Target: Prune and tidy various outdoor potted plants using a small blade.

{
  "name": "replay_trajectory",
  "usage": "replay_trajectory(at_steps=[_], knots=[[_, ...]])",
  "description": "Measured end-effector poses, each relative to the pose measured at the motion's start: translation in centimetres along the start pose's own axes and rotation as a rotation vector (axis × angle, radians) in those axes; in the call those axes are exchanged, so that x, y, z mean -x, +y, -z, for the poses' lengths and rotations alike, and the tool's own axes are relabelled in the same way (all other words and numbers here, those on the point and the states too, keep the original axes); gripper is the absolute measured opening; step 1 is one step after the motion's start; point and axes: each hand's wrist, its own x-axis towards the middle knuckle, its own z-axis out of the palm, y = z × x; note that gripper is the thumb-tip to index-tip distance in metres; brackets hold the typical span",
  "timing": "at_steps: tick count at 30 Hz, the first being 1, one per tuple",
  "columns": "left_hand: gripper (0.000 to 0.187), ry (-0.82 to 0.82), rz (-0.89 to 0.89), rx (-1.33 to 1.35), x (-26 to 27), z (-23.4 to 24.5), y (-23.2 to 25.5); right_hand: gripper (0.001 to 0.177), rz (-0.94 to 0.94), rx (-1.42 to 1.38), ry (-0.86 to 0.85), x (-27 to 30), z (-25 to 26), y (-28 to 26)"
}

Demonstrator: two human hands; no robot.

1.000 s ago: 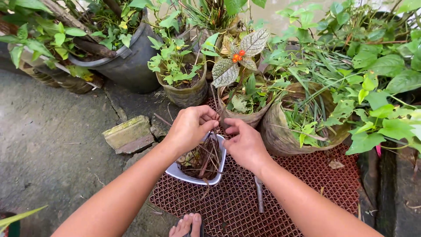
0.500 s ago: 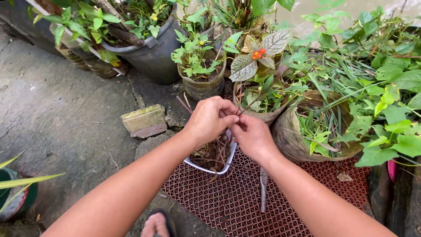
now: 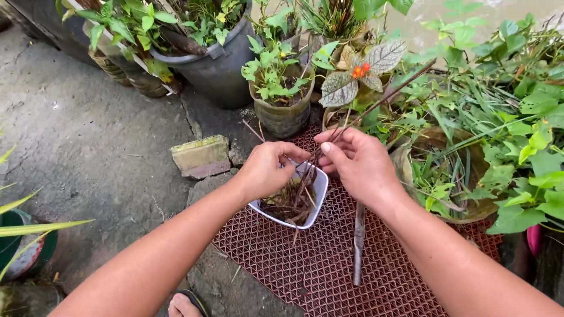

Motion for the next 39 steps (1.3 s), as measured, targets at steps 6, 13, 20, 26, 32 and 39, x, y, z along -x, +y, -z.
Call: replay_trajectory(at_steps=[6,13,20,26,32,39], knots=[[0.021,0.331,-0.056,0.035,0.7,0.9,-2.1,0.019,-0.087,0.099,0.006,-0.6,0.5,0.5],[0.015,0.263,0.307,-0.011,1.7,3.1,-5.9,0.019,-0.13,0.115,0.003,-0.9,0.5,1.9],[0.04,0.056,0.528,0.195,1.0,0.1,-7.6,0.019,-0.14,0.121,0.024,-1.3,-0.9,2.4],[0.041,0.188,0.546,0.24,-2.1,-5.7,-13.2,0.018,-0.135,0.125,-0.028,-1.6,-1.6,3.4],[0.027,0.351,0.528,0.298,-1.9,-6.0,-10.7,0.018,-0.148,0.16,-0.075,-1.4,-1.4,4.5],[0.02,0.31,0.443,0.347,-1.9,-6.3,-11.8,0.017,-0.192,0.207,-0.14,-0.4,-1.2,4.8]])
